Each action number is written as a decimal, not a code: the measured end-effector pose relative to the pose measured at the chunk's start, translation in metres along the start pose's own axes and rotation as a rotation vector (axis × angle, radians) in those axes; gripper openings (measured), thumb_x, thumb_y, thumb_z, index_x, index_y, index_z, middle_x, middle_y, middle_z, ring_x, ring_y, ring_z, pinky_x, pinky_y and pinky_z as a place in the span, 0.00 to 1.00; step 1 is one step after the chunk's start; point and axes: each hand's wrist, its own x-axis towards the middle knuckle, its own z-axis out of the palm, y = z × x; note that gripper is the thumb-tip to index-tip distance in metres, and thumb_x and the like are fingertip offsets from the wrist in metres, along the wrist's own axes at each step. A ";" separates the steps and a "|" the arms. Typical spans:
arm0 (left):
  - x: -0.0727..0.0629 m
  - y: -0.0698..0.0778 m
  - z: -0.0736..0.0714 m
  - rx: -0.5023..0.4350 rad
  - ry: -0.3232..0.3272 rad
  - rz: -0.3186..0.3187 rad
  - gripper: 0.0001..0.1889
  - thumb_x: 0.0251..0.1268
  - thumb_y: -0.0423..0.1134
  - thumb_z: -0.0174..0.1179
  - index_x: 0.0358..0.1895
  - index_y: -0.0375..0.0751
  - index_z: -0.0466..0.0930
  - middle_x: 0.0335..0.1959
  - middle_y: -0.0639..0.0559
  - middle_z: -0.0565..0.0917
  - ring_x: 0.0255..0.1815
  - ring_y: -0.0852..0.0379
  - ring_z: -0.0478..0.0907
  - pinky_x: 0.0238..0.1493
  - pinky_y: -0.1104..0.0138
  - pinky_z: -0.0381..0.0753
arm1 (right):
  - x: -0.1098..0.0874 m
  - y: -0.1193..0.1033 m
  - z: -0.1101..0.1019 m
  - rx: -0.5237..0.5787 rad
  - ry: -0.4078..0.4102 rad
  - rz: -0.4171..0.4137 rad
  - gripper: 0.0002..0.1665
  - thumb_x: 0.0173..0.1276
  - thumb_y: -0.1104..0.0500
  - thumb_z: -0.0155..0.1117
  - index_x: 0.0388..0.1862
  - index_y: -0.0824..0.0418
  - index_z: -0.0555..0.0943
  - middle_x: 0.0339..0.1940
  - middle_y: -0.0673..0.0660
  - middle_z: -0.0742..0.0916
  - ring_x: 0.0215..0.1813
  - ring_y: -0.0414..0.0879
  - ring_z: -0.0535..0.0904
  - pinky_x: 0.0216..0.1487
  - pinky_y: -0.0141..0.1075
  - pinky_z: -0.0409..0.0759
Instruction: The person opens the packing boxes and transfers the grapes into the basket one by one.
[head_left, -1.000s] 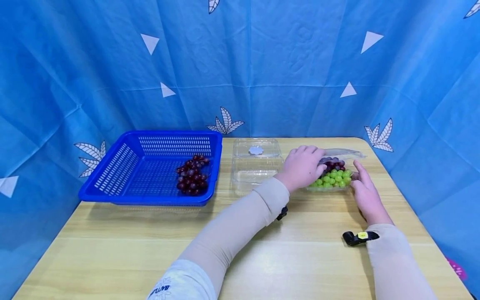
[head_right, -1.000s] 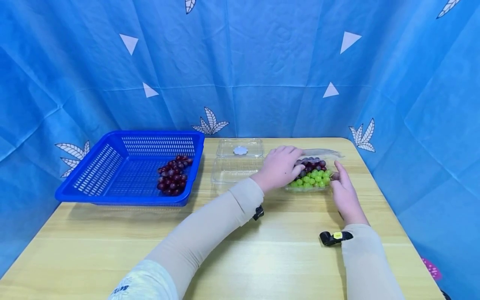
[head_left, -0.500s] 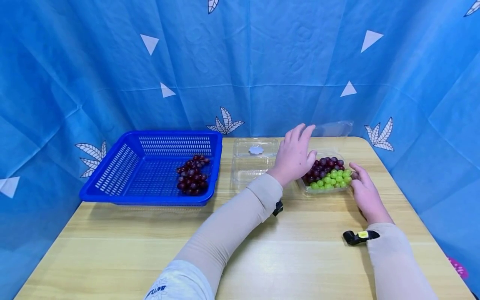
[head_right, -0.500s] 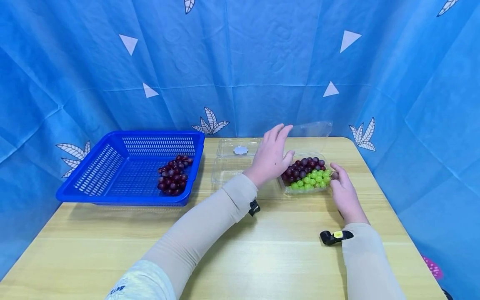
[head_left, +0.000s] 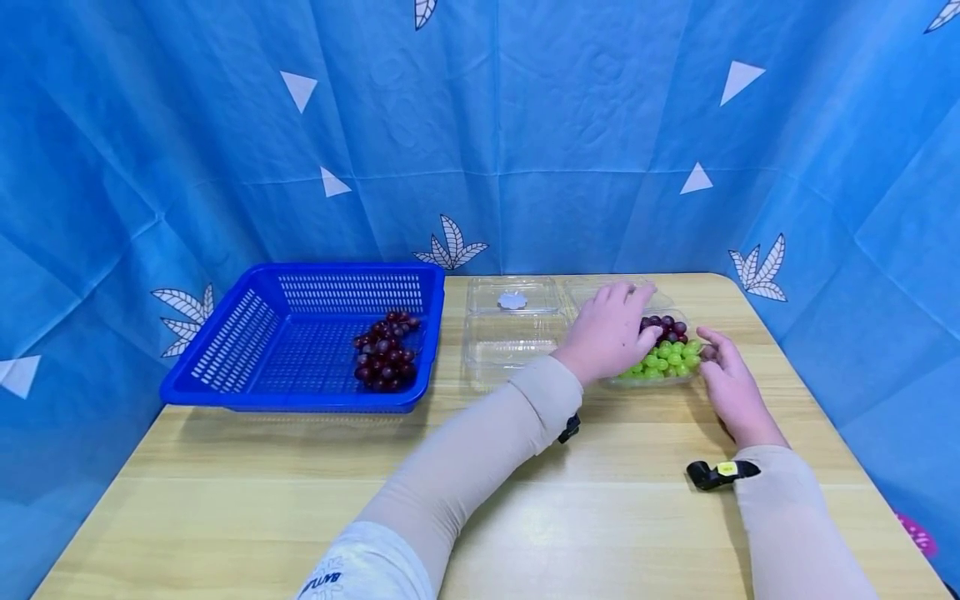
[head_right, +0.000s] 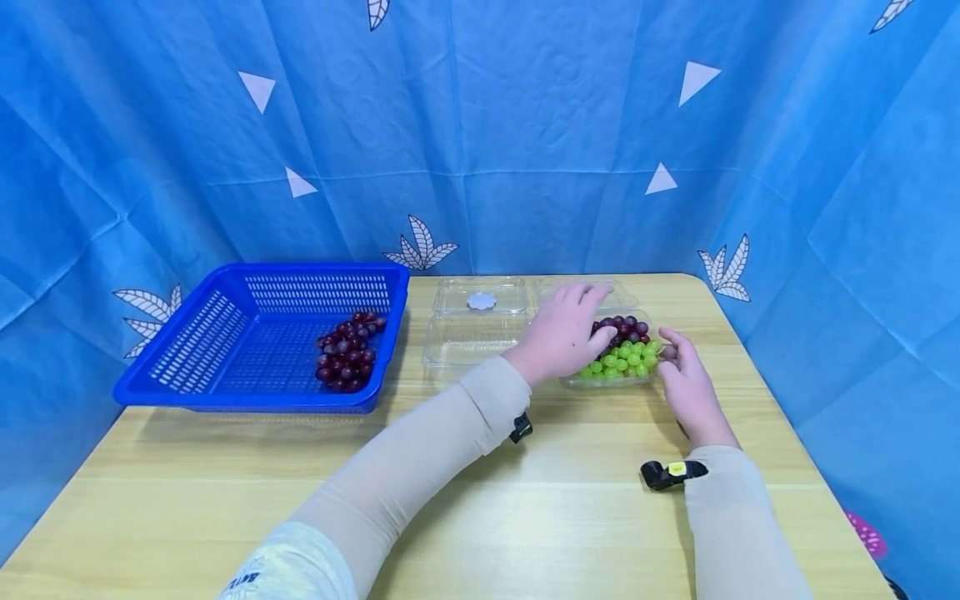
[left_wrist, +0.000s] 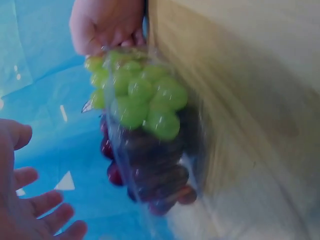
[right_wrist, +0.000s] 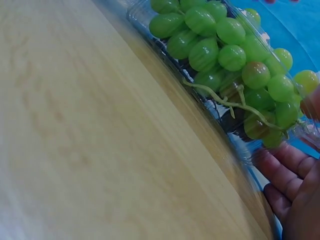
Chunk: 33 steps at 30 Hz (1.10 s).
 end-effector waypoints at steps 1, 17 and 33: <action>0.000 0.002 0.003 0.004 -0.027 -0.008 0.35 0.77 0.63 0.45 0.81 0.58 0.51 0.75 0.54 0.63 0.74 0.55 0.60 0.72 0.60 0.63 | 0.000 0.000 0.000 -0.012 0.003 -0.007 0.36 0.76 0.63 0.36 0.83 0.62 0.51 0.69 0.74 0.66 0.70 0.68 0.61 0.70 0.57 0.59; 0.012 0.008 0.032 -0.017 -0.220 -0.136 0.35 0.76 0.68 0.38 0.79 0.58 0.58 0.70 0.57 0.73 0.70 0.56 0.69 0.69 0.60 0.65 | -0.001 0.000 0.002 -0.074 0.030 -0.015 0.34 0.76 0.63 0.40 0.80 0.63 0.58 0.60 0.66 0.71 0.59 0.54 0.66 0.55 0.39 0.65; 0.024 0.002 0.038 0.028 -0.278 -0.127 0.36 0.71 0.69 0.44 0.79 0.62 0.58 0.70 0.62 0.73 0.68 0.60 0.71 0.66 0.61 0.64 | 0.001 0.002 0.001 -0.074 0.022 -0.022 0.35 0.75 0.64 0.41 0.81 0.62 0.57 0.60 0.67 0.71 0.59 0.54 0.66 0.55 0.42 0.65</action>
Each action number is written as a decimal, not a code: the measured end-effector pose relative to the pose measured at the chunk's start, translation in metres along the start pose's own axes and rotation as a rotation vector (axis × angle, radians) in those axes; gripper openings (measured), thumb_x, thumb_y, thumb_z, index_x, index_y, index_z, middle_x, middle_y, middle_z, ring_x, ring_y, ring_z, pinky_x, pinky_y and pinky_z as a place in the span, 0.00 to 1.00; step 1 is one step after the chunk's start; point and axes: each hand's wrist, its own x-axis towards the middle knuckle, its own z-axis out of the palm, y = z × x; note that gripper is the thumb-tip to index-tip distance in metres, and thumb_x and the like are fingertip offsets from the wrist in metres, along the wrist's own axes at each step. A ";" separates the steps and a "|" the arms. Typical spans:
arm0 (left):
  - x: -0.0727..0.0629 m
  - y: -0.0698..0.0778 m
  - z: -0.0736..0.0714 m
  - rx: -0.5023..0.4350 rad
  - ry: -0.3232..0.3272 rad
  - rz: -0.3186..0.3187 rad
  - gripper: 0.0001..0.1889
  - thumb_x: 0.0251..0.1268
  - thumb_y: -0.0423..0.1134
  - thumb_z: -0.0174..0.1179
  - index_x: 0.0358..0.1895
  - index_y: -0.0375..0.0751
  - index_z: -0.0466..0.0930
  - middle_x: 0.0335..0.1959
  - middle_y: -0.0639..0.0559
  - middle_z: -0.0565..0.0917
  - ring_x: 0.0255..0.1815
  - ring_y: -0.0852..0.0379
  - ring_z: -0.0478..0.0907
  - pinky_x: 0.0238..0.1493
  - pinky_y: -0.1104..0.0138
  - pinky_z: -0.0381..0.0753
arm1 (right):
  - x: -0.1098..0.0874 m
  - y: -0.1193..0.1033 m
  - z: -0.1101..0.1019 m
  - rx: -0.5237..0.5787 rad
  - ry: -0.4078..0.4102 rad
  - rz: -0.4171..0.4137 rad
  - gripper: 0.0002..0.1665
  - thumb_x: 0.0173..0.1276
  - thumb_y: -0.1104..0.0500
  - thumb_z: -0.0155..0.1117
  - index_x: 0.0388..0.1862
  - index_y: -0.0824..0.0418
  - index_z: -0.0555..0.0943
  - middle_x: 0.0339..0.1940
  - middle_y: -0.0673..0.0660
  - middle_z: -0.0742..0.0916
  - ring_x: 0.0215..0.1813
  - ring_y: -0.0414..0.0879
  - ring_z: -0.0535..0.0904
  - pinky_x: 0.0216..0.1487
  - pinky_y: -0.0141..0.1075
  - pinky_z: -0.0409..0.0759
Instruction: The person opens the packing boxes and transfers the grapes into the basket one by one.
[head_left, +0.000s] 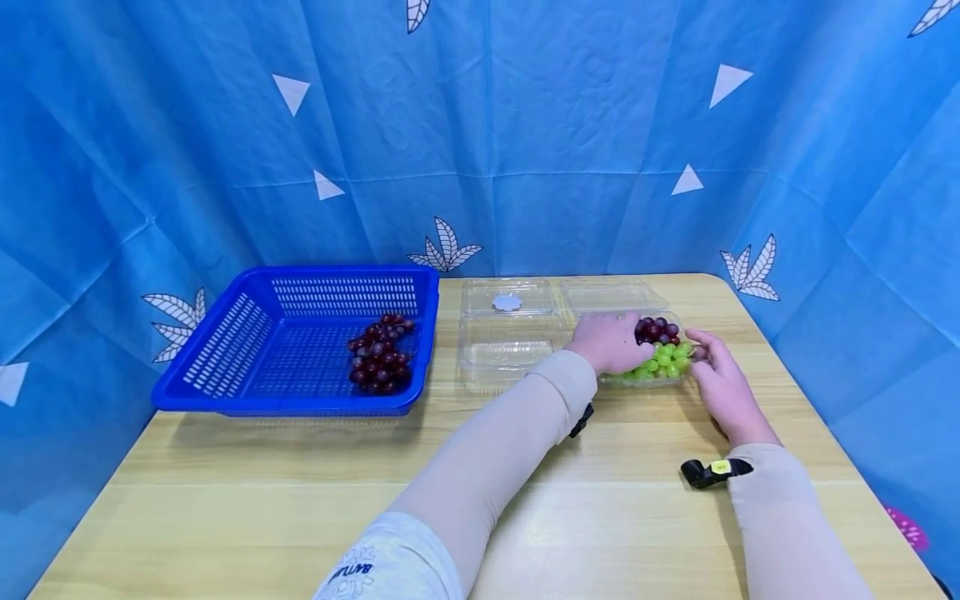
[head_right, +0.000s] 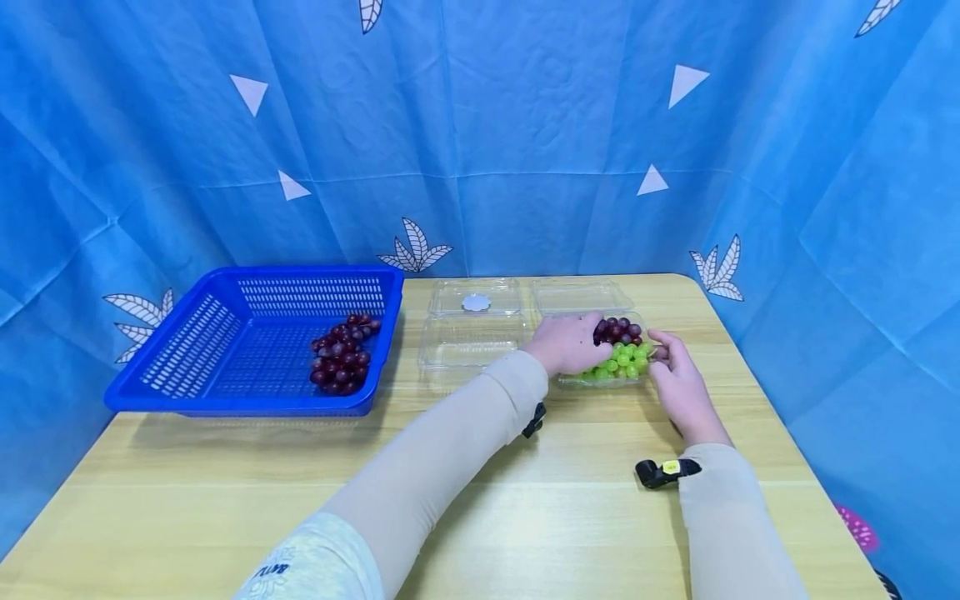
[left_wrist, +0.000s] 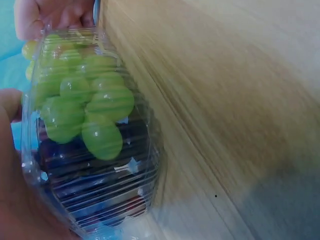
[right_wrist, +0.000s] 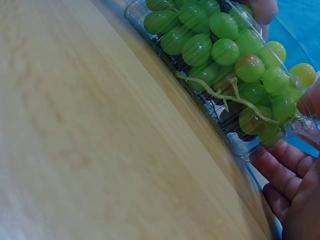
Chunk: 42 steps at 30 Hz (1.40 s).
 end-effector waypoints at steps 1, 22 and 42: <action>0.000 0.000 0.000 -0.005 -0.003 0.001 0.36 0.70 0.67 0.46 0.79 0.62 0.58 0.70 0.63 0.73 0.68 0.60 0.71 0.67 0.60 0.63 | 0.000 0.001 0.000 -0.002 0.000 0.000 0.35 0.75 0.64 0.41 0.81 0.61 0.57 0.60 0.67 0.71 0.58 0.53 0.66 0.55 0.42 0.65; 0.011 0.011 -0.009 -0.005 -0.033 -0.058 0.39 0.65 0.62 0.61 0.78 0.67 0.57 0.59 0.67 0.80 0.57 0.62 0.77 0.66 0.55 0.56 | 0.002 0.004 -0.002 0.011 0.015 -0.014 0.35 0.73 0.67 0.42 0.80 0.63 0.58 0.57 0.64 0.72 0.56 0.50 0.67 0.53 0.35 0.65; 0.015 -0.003 -0.009 -0.090 0.254 0.105 0.18 0.65 0.46 0.62 0.57 0.61 0.72 0.48 0.63 0.79 0.51 0.61 0.74 0.46 0.63 0.77 | 0.002 -0.001 0.001 0.039 -0.007 0.007 0.38 0.72 0.68 0.39 0.82 0.62 0.52 0.50 0.65 0.74 0.48 0.52 0.69 0.46 0.35 0.67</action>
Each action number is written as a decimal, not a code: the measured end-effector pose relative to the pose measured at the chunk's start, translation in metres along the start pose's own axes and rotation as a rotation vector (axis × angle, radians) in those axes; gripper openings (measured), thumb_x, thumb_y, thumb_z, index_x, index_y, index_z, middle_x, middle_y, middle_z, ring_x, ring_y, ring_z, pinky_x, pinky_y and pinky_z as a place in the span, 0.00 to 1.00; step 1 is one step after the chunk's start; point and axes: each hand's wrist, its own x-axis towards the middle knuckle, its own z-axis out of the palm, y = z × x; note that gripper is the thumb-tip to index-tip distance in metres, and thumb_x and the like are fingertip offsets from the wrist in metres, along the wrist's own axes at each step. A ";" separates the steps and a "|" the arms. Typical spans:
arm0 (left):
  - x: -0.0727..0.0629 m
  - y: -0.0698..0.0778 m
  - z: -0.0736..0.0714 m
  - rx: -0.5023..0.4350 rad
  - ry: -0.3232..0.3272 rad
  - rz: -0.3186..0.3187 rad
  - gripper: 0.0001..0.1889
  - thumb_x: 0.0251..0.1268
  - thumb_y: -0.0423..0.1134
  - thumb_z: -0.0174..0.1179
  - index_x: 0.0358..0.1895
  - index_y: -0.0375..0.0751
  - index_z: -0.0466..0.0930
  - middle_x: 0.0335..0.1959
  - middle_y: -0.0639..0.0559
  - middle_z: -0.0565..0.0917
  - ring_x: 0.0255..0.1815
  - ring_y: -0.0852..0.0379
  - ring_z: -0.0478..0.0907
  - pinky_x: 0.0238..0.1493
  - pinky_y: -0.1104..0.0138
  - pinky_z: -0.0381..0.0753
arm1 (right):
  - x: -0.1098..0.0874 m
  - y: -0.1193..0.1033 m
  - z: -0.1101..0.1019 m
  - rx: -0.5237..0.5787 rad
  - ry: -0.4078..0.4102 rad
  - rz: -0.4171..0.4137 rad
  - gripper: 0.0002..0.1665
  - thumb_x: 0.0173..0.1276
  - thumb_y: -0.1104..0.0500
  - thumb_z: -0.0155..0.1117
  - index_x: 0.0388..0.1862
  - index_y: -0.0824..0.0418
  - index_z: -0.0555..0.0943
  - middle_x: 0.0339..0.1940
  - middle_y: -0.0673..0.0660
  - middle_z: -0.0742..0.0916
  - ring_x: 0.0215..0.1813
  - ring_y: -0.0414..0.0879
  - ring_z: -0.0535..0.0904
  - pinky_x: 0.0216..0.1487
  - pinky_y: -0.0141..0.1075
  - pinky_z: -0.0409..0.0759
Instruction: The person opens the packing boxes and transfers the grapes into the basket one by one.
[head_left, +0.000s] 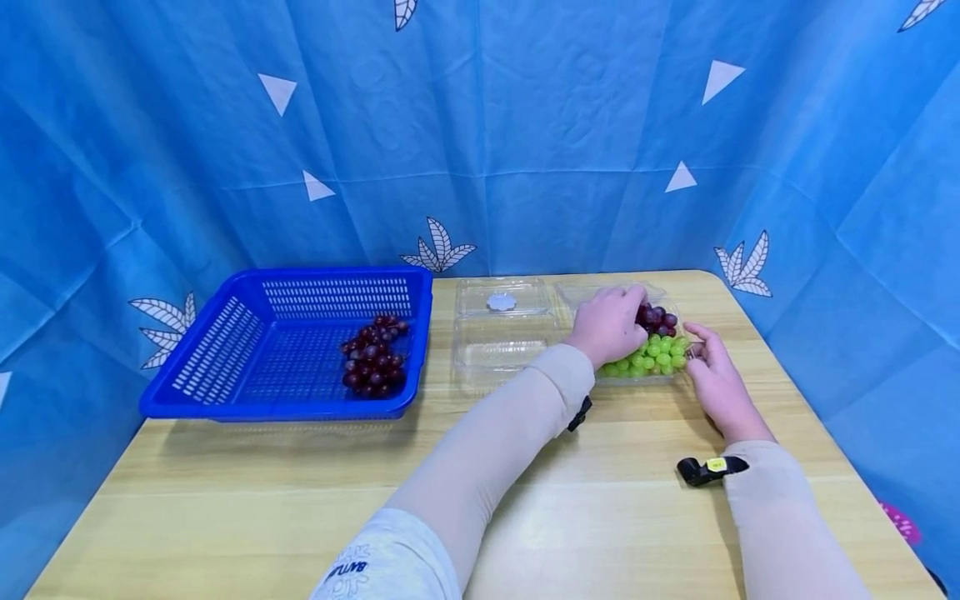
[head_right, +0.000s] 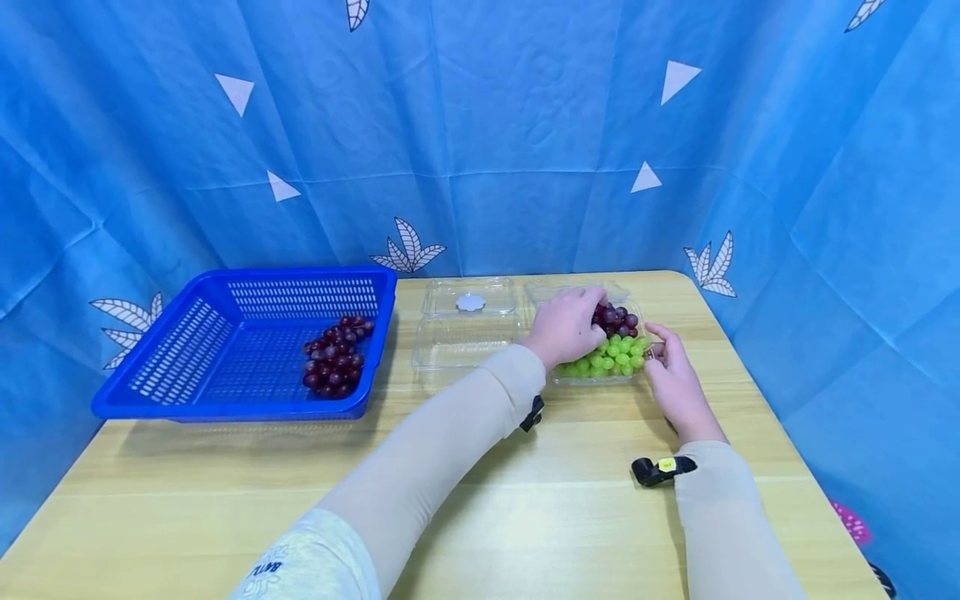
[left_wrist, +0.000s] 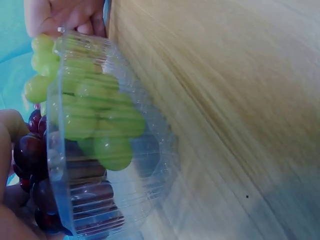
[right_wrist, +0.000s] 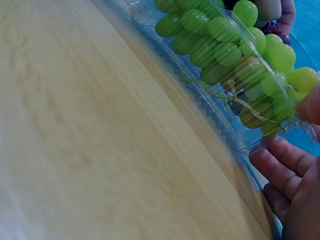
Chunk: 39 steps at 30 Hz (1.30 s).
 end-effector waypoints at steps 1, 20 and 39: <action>0.000 -0.001 -0.001 -0.036 -0.006 -0.006 0.18 0.65 0.46 0.63 0.57 0.61 0.72 0.48 0.63 0.79 0.50 0.62 0.74 0.46 0.64 0.77 | 0.001 0.000 0.000 0.003 -0.001 0.000 0.38 0.72 0.69 0.39 0.82 0.63 0.52 0.50 0.65 0.73 0.47 0.53 0.69 0.45 0.36 0.67; -0.003 -0.028 -0.004 -0.849 -0.069 -0.163 0.22 0.68 0.41 0.59 0.65 0.47 0.77 0.47 0.56 0.82 0.46 0.60 0.78 0.45 0.65 0.78 | -0.004 -0.005 -0.001 -0.024 -0.007 0.032 0.36 0.74 0.65 0.36 0.81 0.59 0.58 0.64 0.70 0.71 0.63 0.62 0.65 0.58 0.55 0.63; -0.009 -0.001 -0.008 -0.263 -0.300 -0.040 0.44 0.54 0.60 0.72 0.73 0.55 0.61 0.65 0.57 0.69 0.60 0.62 0.72 0.59 0.67 0.74 | -0.004 -0.006 0.001 -0.069 0.018 0.022 0.34 0.75 0.64 0.38 0.80 0.63 0.59 0.57 0.68 0.72 0.57 0.59 0.67 0.53 0.48 0.65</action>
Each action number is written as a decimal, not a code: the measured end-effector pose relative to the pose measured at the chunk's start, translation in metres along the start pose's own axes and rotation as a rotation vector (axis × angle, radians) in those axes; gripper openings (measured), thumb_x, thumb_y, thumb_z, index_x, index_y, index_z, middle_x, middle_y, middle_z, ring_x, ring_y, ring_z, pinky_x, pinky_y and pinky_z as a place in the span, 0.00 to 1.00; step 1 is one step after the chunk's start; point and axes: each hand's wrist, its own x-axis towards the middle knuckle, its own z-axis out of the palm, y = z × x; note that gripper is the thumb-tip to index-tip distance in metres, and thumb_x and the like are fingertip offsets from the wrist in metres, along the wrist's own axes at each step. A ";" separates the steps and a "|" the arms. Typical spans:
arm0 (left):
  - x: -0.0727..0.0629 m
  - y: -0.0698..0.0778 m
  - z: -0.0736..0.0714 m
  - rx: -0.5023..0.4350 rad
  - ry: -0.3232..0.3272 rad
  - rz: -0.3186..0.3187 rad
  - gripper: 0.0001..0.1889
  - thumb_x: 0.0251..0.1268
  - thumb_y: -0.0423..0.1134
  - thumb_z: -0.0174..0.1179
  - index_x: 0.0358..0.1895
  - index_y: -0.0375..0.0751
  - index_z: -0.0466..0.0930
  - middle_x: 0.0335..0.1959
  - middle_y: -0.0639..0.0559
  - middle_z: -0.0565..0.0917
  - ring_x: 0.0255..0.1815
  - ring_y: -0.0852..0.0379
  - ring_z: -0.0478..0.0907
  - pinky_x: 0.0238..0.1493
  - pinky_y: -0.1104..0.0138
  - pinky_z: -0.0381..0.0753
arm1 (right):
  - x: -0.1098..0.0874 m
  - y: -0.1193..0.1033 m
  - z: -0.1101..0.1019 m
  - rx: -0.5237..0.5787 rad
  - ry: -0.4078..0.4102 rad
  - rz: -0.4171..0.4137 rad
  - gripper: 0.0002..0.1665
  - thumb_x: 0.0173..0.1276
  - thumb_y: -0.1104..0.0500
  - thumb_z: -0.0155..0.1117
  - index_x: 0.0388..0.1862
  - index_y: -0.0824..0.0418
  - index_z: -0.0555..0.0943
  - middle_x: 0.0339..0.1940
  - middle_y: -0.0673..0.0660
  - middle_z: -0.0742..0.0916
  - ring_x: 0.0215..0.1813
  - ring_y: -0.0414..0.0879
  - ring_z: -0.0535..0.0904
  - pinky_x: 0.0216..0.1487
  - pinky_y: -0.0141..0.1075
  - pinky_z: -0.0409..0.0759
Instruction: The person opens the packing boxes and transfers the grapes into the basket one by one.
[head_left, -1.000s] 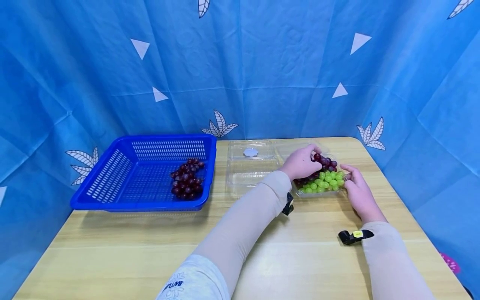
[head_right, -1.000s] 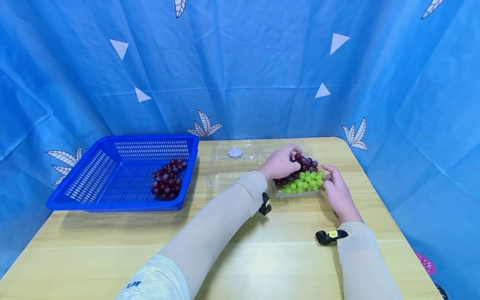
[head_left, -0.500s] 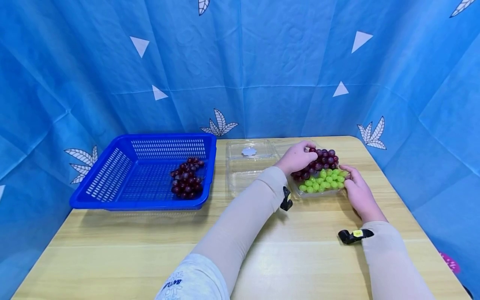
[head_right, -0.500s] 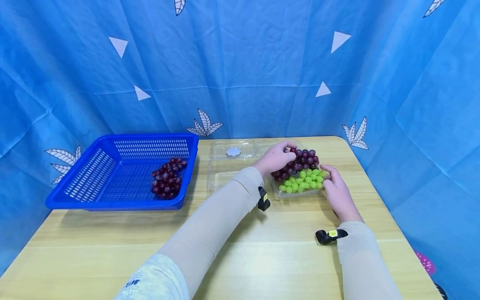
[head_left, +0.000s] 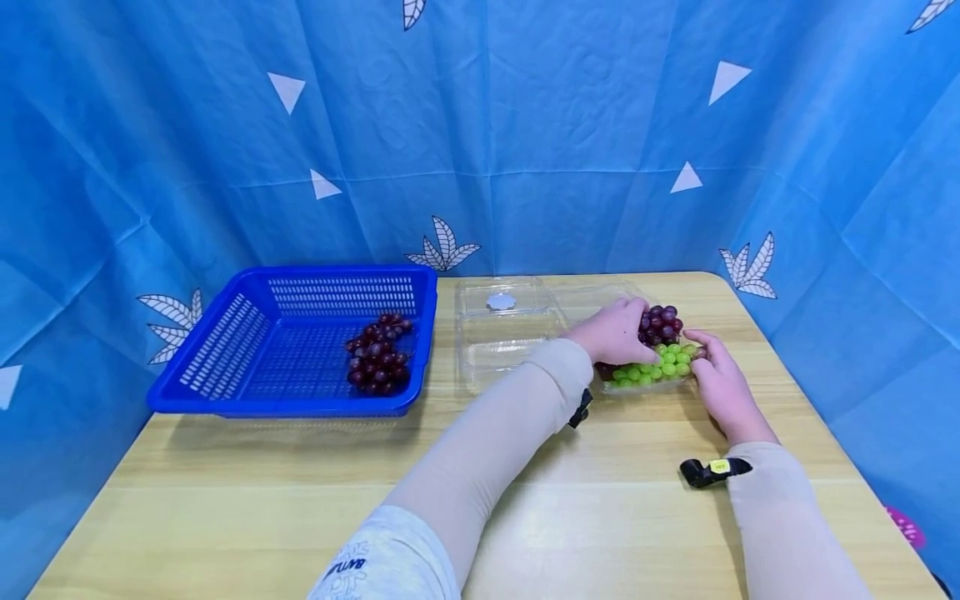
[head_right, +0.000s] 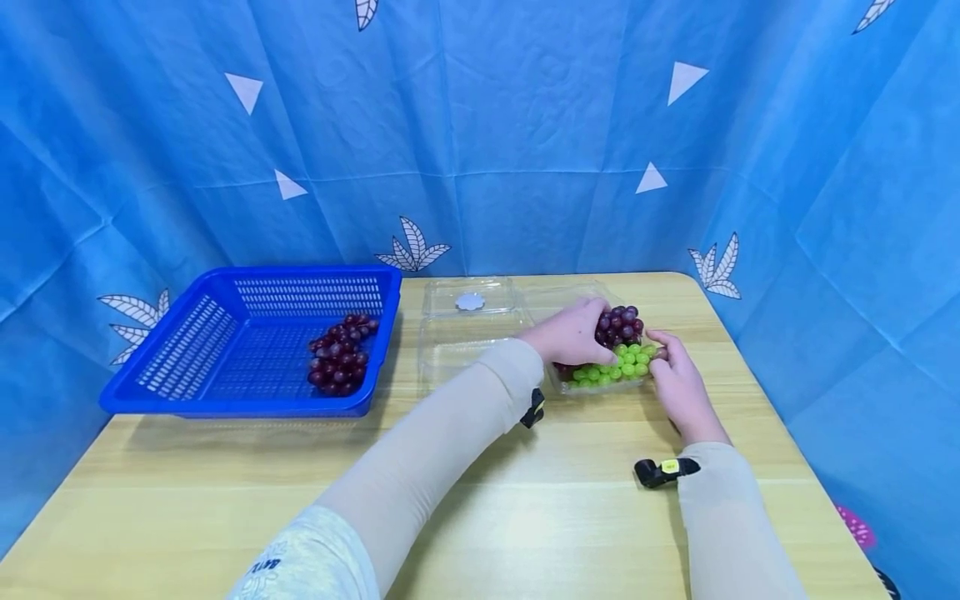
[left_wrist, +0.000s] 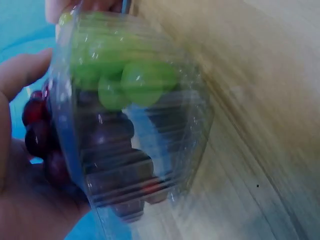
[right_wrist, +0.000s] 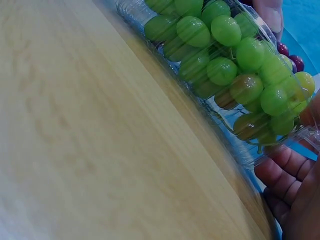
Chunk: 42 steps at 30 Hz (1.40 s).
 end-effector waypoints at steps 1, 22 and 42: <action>0.000 0.002 0.001 0.015 -0.013 -0.005 0.45 0.55 0.61 0.72 0.73 0.54 0.60 0.66 0.57 0.69 0.61 0.61 0.72 0.60 0.67 0.74 | 0.000 0.001 0.000 -0.003 0.001 0.001 0.34 0.75 0.64 0.38 0.80 0.63 0.59 0.57 0.68 0.72 0.57 0.58 0.67 0.53 0.47 0.65; 0.001 0.006 0.004 0.011 0.263 -0.063 0.34 0.76 0.43 0.57 0.80 0.60 0.54 0.69 0.55 0.69 0.40 0.58 0.80 0.42 0.65 0.82 | 0.003 0.002 -0.001 0.062 -0.062 0.000 0.38 0.77 0.63 0.33 0.85 0.50 0.49 0.82 0.66 0.57 0.77 0.69 0.53 0.71 0.69 0.50; -0.019 -0.005 -0.052 -0.690 0.452 0.036 0.27 0.78 0.44 0.55 0.76 0.53 0.61 0.70 0.54 0.71 0.68 0.60 0.70 0.65 0.61 0.72 | 0.002 0.001 -0.001 0.049 -0.056 0.006 0.36 0.78 0.62 0.32 0.84 0.55 0.51 0.79 0.71 0.59 0.77 0.72 0.53 0.72 0.69 0.50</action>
